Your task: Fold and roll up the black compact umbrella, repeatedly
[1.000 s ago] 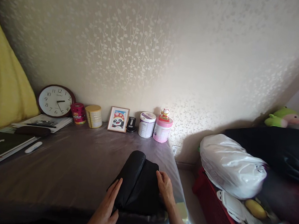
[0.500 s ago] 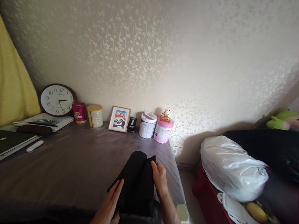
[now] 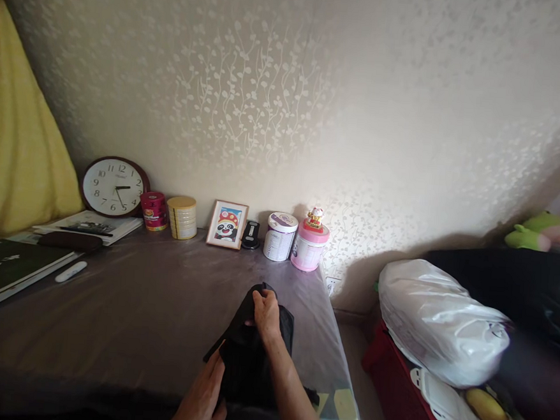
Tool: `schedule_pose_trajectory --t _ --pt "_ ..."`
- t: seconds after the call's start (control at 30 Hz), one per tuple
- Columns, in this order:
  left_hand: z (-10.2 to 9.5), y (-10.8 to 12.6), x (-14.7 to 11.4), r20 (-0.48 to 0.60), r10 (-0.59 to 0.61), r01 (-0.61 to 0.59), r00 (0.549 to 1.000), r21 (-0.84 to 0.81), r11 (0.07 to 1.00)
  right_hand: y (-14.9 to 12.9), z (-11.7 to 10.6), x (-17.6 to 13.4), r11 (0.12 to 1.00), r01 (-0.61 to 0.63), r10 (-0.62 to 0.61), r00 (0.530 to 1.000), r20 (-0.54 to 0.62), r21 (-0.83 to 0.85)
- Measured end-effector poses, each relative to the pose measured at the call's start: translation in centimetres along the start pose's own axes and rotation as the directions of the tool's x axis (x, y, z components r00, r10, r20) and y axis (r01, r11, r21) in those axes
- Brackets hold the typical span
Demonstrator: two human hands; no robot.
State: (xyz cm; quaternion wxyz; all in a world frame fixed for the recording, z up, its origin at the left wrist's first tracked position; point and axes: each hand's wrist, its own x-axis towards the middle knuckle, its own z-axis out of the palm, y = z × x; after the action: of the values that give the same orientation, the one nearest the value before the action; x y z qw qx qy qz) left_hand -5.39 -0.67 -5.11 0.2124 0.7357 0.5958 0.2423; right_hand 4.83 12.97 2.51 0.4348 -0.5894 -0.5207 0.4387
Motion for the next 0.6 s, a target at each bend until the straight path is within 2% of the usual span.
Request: schedule_pose_trajectory --t 0.07,0.23,0.4,0.5,0.6 --pt "0.0 0.0 -0.1 -0.006 -0.018 0.018 1.0 0.014 1.0 0.0 0.5 0.1 0.999 -0.053 0.052 0.998 0.033 0.014" --pt "-0.7 0.6 -0.2 -0.046 -0.053 0.052 0.998 -0.024 0.998 0.0 1.1 0.2 0.996 -0.08 0.076 0.991 0.114 0.028" --pt "-2.0 1.5 -0.4 -0.022 -0.088 0.087 0.996 -0.03 0.996 0.1 0.9 -0.2 0.999 -0.031 0.022 0.968 0.252 0.031" --pt "-2.9 2.2 -0.6 -0.032 -0.09 0.088 0.995 -0.052 0.995 0.0 0.0 -0.7 0.998 0.052 -0.055 0.934 0.353 0.017" --pt "-3.6 2.8 -0.8 -0.017 -0.11 0.108 0.994 -0.077 0.991 -0.2 -1.1 -1.2 0.991 0.132 -0.122 0.869 0.479 0.014"
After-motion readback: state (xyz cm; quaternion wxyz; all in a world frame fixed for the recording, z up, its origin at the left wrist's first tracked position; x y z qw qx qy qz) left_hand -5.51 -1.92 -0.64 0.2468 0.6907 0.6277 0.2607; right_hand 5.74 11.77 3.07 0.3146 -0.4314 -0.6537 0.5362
